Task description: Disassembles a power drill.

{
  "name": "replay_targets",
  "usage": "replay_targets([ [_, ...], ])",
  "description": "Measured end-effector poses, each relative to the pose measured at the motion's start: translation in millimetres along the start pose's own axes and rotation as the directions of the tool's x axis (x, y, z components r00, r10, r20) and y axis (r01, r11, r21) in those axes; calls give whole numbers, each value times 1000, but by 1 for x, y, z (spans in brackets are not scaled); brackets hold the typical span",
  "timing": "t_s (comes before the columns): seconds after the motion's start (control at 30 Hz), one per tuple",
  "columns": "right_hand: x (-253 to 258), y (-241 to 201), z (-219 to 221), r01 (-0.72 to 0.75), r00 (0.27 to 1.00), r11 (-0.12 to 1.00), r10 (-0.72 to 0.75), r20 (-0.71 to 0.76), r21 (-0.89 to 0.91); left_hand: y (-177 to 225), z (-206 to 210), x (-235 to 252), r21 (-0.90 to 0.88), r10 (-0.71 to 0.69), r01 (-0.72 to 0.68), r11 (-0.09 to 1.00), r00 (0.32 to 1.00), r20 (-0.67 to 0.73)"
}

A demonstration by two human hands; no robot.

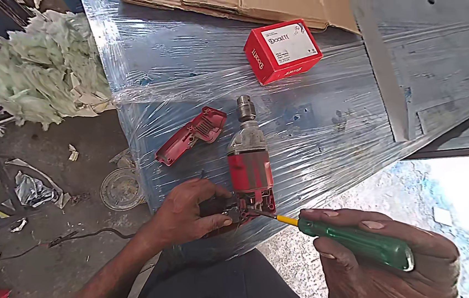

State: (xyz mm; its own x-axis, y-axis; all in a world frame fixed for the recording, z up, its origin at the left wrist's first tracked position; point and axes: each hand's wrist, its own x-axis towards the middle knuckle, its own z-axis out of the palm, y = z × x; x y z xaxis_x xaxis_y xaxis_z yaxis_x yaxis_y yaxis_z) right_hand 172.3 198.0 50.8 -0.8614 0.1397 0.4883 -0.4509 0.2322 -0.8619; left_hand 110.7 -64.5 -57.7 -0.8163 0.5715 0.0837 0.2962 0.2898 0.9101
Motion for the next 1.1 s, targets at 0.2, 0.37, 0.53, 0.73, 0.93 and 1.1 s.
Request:
replay_targets([
  [0.2, -4, -2, 9, -11, 1000, 998, 10, -13, -63, -1, 0, -1, 9, 10, -10, 1000, 1000, -1],
  [0.37, -6, -2, 11, -2, 999, 999, 0, -40, -53, 0, 1, 0, 5, 7, -7, 1000, 1000, 3],
  [0.53, -10, -1, 12, -8, 999, 998, 6, -44, -62, 0, 0, 0, -7, 8, -8, 1000, 1000, 8],
  [0.73, -10, 0, 15, 9, 999, 996, -13, -43, -84, -1, 0, 0, 6, 26, -26, 1000, 1000, 3],
  [0.93, -17, 5, 15, 210, 977, 958, -211, 17, -193, -2, 1, 1, 7, 31, -31, 999, 1000, -2],
  [1.1, -24, 2, 0, 316, 937, 904, -251, 242, -287, -2, 2, 0, 16, 41, -41, 999, 999, -11],
])
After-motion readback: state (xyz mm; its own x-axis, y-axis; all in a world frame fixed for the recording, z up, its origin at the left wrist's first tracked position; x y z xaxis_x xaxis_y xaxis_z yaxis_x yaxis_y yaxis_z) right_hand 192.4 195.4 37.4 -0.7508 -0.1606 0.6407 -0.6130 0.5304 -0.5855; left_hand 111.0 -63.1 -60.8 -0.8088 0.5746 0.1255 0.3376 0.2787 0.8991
